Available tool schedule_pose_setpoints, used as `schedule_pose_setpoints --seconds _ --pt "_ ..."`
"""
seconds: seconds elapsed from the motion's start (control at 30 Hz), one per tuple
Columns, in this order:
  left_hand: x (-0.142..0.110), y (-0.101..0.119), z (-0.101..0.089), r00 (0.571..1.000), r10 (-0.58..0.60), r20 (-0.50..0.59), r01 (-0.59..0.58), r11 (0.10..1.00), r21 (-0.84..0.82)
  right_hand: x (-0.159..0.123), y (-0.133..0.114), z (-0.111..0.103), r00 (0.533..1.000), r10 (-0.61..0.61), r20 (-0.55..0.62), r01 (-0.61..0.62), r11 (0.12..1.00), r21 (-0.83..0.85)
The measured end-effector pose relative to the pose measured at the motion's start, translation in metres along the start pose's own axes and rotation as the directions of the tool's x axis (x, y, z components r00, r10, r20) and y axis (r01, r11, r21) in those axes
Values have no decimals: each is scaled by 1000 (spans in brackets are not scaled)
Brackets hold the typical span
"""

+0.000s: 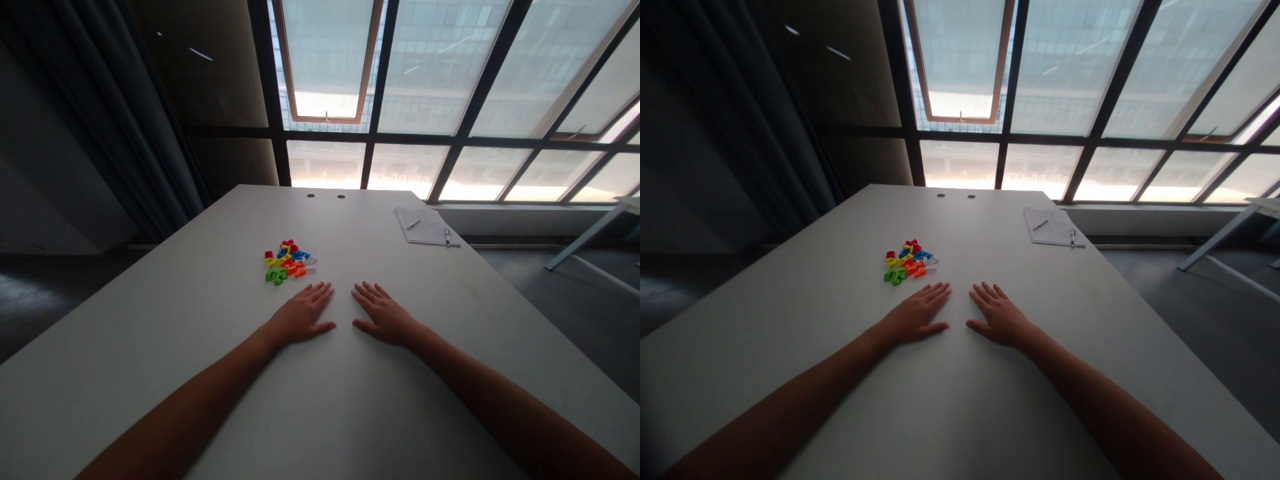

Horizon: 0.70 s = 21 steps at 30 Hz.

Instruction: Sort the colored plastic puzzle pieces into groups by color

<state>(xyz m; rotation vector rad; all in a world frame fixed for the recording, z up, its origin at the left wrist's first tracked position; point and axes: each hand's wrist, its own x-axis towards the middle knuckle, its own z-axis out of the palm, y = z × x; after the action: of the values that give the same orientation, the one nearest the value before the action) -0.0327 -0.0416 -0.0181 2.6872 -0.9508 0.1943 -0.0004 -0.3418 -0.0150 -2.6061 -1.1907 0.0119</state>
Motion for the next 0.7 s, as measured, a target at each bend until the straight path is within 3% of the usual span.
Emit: schedule_pose_setpoints --seconds 0.7 --pt "2 -6 4 999 -48 17 48 999 -16 -5 -5 -7 999 -27 43 27 1000 0"
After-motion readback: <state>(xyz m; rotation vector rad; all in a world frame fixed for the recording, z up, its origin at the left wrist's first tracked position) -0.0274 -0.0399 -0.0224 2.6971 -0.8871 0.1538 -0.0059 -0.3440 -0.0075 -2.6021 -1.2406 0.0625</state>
